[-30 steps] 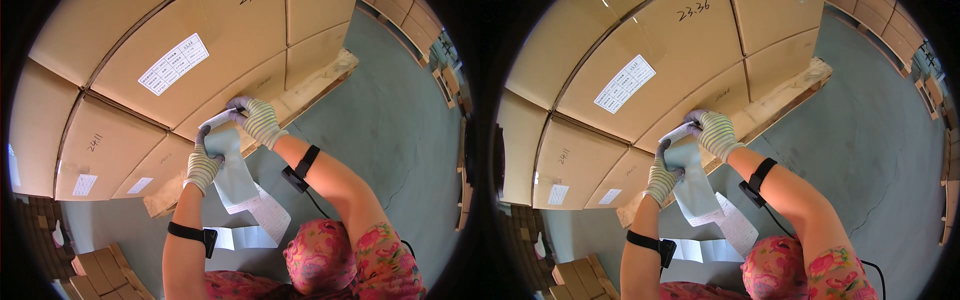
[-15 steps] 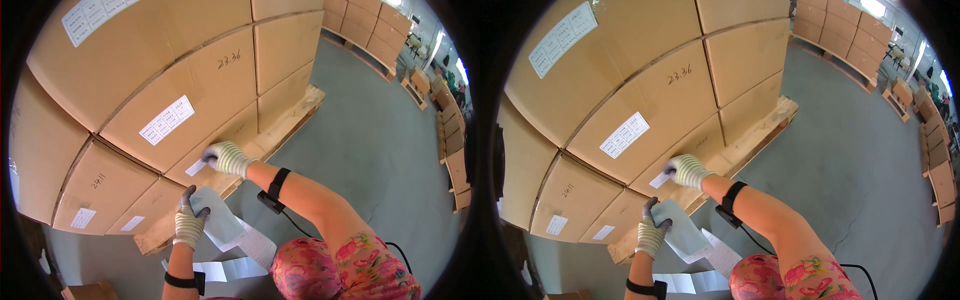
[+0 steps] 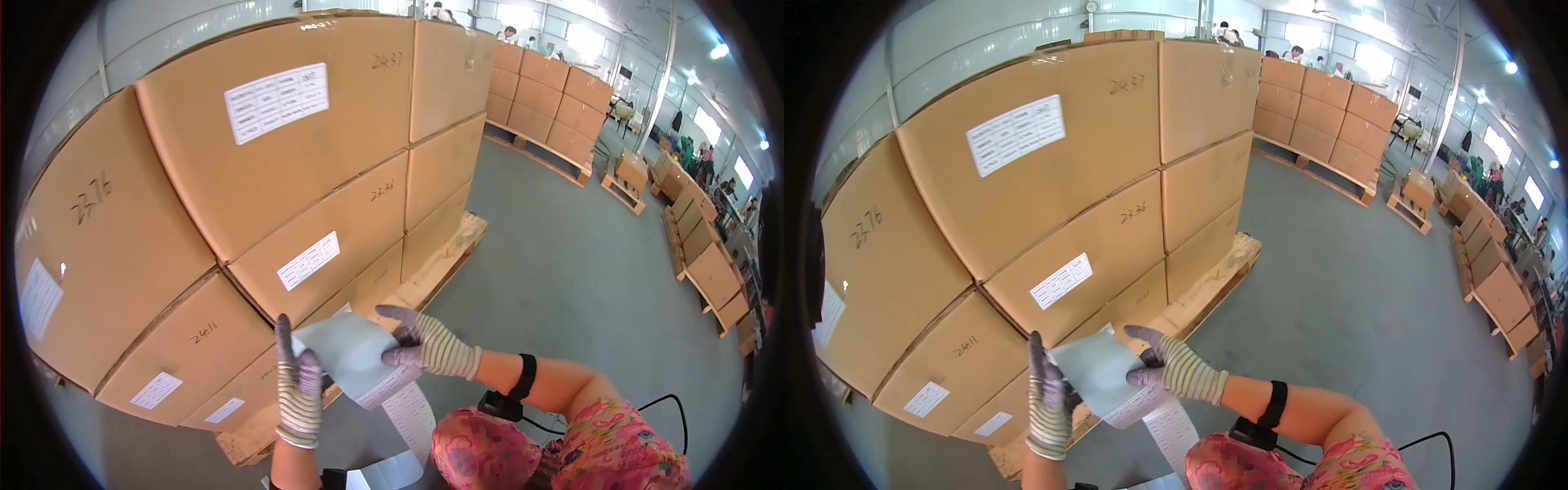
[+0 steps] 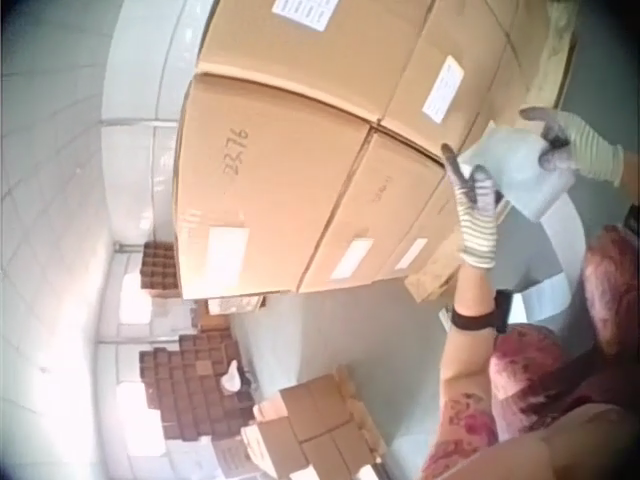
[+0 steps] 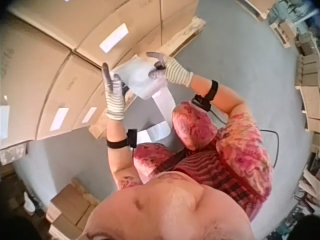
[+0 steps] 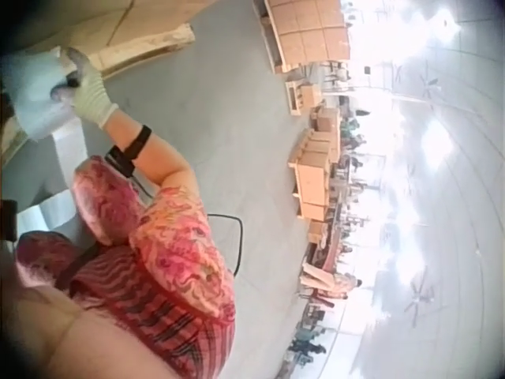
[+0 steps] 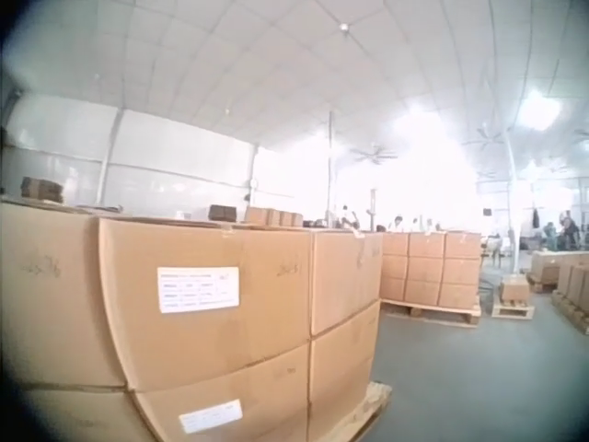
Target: Peeling and sticking adhesive labels onto large cardboard boxes stacked on pallets in a warehouse.
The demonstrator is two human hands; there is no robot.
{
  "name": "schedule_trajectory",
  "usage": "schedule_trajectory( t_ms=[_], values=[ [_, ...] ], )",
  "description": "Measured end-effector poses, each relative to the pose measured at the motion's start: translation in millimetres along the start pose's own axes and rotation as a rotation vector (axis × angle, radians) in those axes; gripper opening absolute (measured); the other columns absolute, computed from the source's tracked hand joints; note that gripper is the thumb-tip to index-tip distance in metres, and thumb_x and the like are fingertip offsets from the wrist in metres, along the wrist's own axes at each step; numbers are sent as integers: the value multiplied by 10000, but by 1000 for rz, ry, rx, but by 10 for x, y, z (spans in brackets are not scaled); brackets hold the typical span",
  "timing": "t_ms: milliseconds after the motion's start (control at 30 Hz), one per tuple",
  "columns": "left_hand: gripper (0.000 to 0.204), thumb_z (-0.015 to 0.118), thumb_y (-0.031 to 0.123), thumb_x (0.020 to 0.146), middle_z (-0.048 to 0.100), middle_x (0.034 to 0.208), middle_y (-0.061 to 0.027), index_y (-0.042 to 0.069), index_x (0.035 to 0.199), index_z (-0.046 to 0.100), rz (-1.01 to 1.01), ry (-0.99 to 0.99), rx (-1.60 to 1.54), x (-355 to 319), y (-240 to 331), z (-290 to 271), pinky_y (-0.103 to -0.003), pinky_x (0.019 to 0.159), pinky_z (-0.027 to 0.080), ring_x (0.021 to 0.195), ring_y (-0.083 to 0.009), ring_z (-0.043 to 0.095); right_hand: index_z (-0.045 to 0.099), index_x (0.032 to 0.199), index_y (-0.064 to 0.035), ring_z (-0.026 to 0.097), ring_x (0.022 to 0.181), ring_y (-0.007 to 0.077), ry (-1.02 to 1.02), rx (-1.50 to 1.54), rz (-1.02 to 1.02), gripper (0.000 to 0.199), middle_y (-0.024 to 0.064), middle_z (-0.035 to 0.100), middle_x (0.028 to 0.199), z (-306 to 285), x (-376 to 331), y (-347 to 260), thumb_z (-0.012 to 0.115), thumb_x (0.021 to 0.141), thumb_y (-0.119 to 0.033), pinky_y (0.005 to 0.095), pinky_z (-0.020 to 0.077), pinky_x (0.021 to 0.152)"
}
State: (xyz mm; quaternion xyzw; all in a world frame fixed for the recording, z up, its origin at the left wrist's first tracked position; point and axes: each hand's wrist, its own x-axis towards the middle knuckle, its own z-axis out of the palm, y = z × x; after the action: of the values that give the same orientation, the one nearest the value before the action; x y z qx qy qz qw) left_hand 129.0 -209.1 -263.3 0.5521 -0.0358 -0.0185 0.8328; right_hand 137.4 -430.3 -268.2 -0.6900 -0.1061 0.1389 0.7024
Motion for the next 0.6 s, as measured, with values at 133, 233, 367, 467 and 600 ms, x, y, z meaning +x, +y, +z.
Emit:
schedule_trajectory(
  t_ms=[133, 233, 367, 467, 600],
  values=[
    [562, 600, 73, 843, 454, 1275, -116, 4, 1338, 343, 202, -46, 81, -143, -31, 142, -298, 926, 401, 1102, -161, 474, 284, 1367, -43, 575, 833, 137, -3, -154, -40, 692, 83, 602, 877, 185, -106, -381, 662, 788, -50, 276, 469, 745],
    [290, 551, -30, 834, 614, 1047, -89, -34, 1124, 568, 64, 24, -23, -214, -25, 45, -270, 874, 447, 937, -136, 571, 379, 1319, -37, 571, 827, 121, 12, -385, -205, 507, 59, 602, 882, 319, -81, -576, 586, 863, -118, 272, 468, 737],
    [239, 584, 7, 826, 628, 974, -100, -51, 1058, 600, -19, 114, -241, -258, -58, 11, -248, 797, 467, 853, -129, 575, 554, 1189, -65, 501, 813, 67, -59, -224, -88, 281, -1, 584, 902, 423, -172, -755, 469, 934, -150, 235, 438, 765],
    [244, 592, 6, 821, 627, 946, -127, -65, 1054, 595, -70, 220, -299, -435, 9, -155, -252, 750, 488, 815, -144, 585, 549, 1186, -50, 526, 860, 78, -198, -498, -55, 298, 7, 596, 954, 637, -192, -862, 529, 893, -105, 239, 438, 809],
    [242, 591, -8, 813, 629, 924, -145, -72, 1047, 594, -99, 274, -399, -556, -7, -311, -262, 707, 515, 788, -166, 604, 551, 1176, -49, 555, 978, 128, -268, -537, 16, 358, 41, 620, 1043, 849, -232, -850, 609, 823, -55, 287, 441, 874]
  ],
)
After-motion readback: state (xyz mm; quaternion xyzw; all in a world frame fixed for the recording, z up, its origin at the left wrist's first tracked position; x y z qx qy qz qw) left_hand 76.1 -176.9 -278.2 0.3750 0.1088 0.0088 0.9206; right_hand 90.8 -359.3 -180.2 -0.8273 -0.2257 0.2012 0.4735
